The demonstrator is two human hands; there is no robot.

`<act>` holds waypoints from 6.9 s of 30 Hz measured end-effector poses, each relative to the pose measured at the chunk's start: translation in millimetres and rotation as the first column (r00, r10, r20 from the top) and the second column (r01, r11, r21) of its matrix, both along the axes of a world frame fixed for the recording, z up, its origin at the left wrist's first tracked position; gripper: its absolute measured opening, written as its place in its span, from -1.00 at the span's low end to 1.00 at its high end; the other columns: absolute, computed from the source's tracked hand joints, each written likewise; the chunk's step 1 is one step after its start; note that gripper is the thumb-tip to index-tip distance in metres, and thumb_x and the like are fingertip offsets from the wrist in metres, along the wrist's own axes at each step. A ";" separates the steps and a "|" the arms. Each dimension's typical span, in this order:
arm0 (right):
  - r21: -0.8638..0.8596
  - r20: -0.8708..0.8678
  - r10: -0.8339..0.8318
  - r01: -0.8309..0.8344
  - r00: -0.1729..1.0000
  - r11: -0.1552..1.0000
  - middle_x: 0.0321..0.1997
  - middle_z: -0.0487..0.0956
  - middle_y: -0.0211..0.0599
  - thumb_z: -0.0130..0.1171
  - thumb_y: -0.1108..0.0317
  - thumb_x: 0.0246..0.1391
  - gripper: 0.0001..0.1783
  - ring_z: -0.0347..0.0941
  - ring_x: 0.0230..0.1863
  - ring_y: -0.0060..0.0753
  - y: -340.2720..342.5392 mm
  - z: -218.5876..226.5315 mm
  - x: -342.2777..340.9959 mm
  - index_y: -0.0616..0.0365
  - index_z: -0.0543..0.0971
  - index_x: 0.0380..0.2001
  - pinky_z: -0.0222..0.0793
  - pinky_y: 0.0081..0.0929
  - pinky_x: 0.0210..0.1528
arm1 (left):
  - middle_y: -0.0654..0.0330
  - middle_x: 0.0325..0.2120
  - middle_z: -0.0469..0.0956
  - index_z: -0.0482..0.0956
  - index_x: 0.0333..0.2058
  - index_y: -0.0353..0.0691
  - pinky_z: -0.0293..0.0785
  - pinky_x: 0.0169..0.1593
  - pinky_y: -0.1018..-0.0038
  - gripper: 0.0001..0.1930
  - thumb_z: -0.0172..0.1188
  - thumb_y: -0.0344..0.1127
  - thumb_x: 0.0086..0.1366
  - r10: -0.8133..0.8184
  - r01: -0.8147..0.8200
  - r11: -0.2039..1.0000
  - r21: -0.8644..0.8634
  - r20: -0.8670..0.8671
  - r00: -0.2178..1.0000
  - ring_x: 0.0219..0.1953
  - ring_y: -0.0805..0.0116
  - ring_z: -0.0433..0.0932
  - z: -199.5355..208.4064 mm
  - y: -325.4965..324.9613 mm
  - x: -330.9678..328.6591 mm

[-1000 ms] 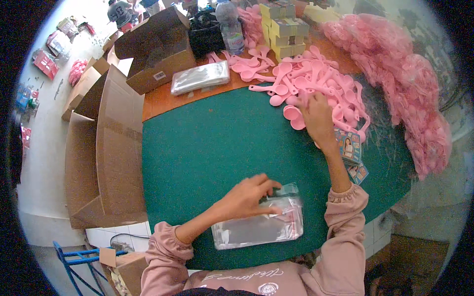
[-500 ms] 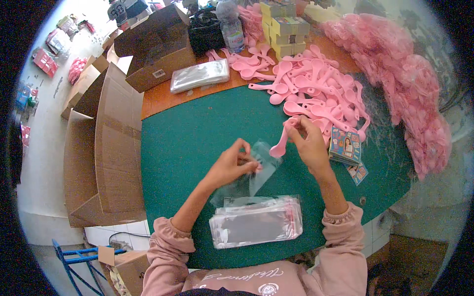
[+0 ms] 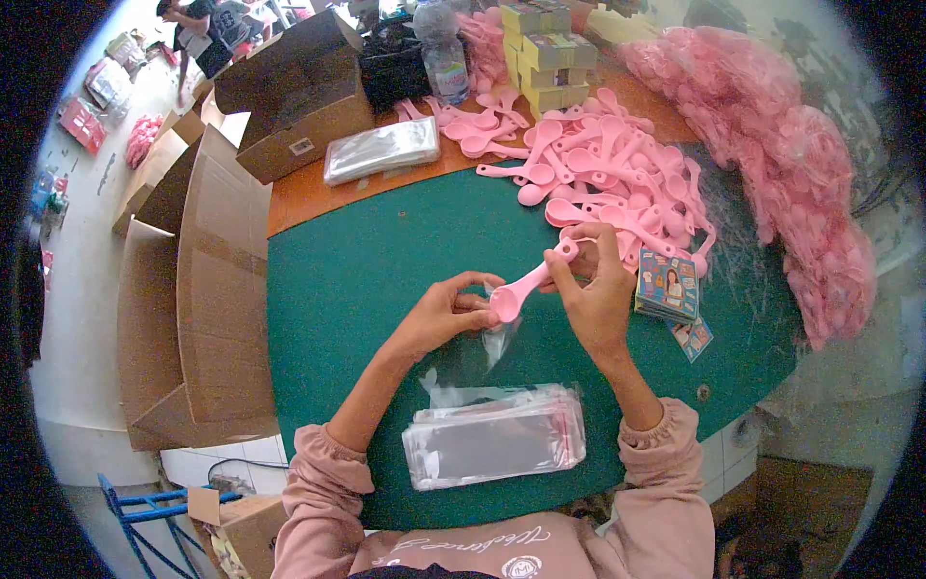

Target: The person repeatedly picks up pink plastic spoons and small yellow cards, places them into clear plastic bags, and seals the bags. The person stacks the completed packages on the table.

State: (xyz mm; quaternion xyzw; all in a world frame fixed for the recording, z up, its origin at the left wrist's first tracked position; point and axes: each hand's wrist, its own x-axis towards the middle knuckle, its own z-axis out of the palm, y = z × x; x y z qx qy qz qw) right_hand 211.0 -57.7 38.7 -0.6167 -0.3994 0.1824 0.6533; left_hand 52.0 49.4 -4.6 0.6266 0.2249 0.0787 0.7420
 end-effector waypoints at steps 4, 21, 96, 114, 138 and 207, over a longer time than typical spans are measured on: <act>-0.102 0.014 0.045 -0.043 0.999 0.994 -0.48 0.48 -0.33 0.10 0.55 -0.03 -0.72 0.48 -0.47 -0.57 -2.4 5.5 4.5 0.20 0.29 -0.23 0.48 -0.62 -0.47 | 0.17 -0.37 0.55 0.26 0.05 -0.24 0.38 -0.26 0.62 -0.49 0.17 -0.43 0.09 0.022 -0.020 0.999 -0.048 0.039 0.999 -0.34 0.54 0.48 0.0 1.7 -0.3; -0.157 0.348 0.308 -0.269 0.885 0.950 -0.34 0.53 -0.26 -0.15 -0.02 0.14 -0.54 0.40 -0.25 -0.46 -7.1 -9.5 0.5 0.22 0.38 -0.23 0.32 -0.45 -0.18 | 0.11 -0.30 0.53 0.45 -0.17 -0.42 0.45 -0.22 0.56 -0.62 -0.12 -0.16 0.31 -0.066 0.067 0.984 -0.166 0.012 0.998 -0.27 0.44 0.50 9.8 -0.9 4.7; -0.361 -0.353 0.278 -0.404 0.893 0.840 -0.56 0.46 -0.48 0.21 0.38 -0.11 -0.79 0.33 -0.51 -0.70 -24.4 -37.6 21.7 0.25 0.51 -0.38 0.22 -0.76 -0.51 | 0.14 -0.15 0.45 0.23 0.06 -0.26 0.41 -0.09 0.59 -0.47 0.17 -0.36 0.10 -0.079 0.098 0.985 -0.139 0.137 0.987 -0.16 0.49 0.45 4.9 14.5 -1.1; -0.400 0.559 0.370 -0.150 0.742 0.904 0.00 0.40 -0.12 0.23 0.38 -0.16 -0.49 0.39 -0.06 -0.17 -22.7 -15.1 -2.3 0.15 0.42 -0.05 0.34 -0.39 -0.06 | -0.11 -0.18 0.42 -0.26 0.18 -0.09 0.46 -0.10 0.35 -0.47 -0.27 -0.14 0.36 0.154 -0.144 0.924 -0.354 -0.001 0.988 -0.09 0.13 0.46 2.7 -24.7 -17.6; -0.427 0.709 0.560 -0.372 0.427 0.824 -0.43 0.33 -0.26 0.17 0.43 -0.24 -0.82 0.30 -0.29 -0.19 -30.2 -30.3 -32.2 0.17 0.40 -0.50 0.21 -0.33 -0.25 | 0.02 -0.41 0.49 -0.14 0.17 -0.18 0.54 -0.25 0.46 -0.30 0.06 -0.54 0.13 0.174 -0.184 0.973 -0.140 -0.086 0.981 -0.34 0.32 0.55 -1.1 -32.8 -19.1; -0.220 -0.430 0.193 -0.310 0.882 0.925 -0.49 0.46 -0.24 -0.01 0.57 0.03 -0.92 0.50 -0.51 -0.45 -24.7 -48.0 -17.9 0.28 0.31 -0.39 0.49 -0.57 -0.48 | 0.29 -0.41 0.45 0.45 -0.28 -0.28 0.35 -0.34 0.68 -0.84 0.13 -0.42 0.14 0.400 -0.377 0.898 0.225 -0.066 0.914 -0.39 0.61 0.41 -10.7 -35.7 -20.4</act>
